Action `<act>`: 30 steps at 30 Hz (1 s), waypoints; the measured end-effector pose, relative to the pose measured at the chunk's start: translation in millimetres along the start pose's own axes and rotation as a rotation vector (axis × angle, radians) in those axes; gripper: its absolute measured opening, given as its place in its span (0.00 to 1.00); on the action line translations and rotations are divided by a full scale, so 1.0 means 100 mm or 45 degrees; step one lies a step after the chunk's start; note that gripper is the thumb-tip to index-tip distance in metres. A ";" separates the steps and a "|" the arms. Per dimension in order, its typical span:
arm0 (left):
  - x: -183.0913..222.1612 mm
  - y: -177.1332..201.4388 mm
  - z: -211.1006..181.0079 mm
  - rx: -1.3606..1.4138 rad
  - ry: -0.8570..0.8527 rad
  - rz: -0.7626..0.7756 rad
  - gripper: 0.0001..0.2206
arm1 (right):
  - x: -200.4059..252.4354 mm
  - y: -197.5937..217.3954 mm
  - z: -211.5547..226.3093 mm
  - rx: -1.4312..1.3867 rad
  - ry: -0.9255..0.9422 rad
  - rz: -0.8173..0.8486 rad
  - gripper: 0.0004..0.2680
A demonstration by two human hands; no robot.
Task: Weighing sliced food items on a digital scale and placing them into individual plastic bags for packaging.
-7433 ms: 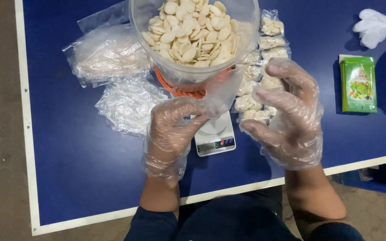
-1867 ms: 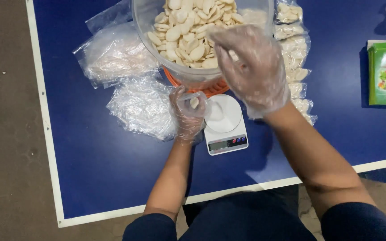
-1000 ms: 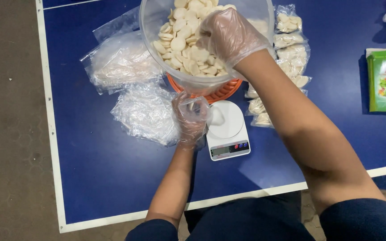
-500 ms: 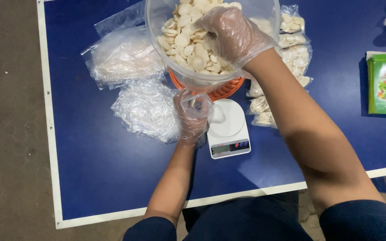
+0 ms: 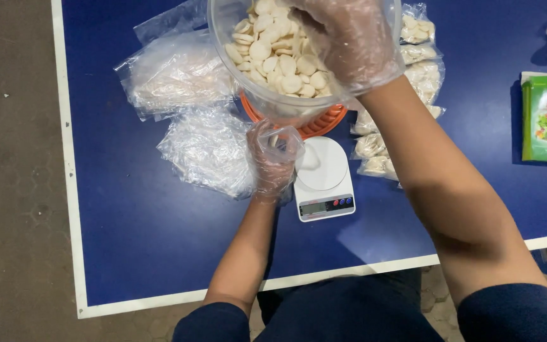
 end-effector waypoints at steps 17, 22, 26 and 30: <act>-0.07 0.06 -0.03 -0.127 -0.113 -0.106 0.22 | 0.80 0.16 0.92 -0.243 -0.115 -0.367 0.06; -0.09 0.07 -0.07 -0.018 0.078 -0.044 0.19 | 0.04 0.31 0.50 0.024 -0.173 -0.098 0.05; -0.06 0.08 -0.03 0.100 0.178 -0.013 0.26 | -0.05 -0.46 -0.27 -0.329 -1.194 1.059 0.17; -0.11 0.13 -0.14 -0.052 -0.046 -0.119 0.24 | -0.09 -1.03 -0.37 -0.170 -0.599 1.291 0.28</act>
Point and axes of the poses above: each hand's wrist, its own x-axis away from the middle knuckle, its own y-axis out of the back of the hand, z = x × y, the point moved 9 cm from there along -x, towards the middle knuckle, and after that the axes turned 6 degrees about z, right-handed, at the moved point
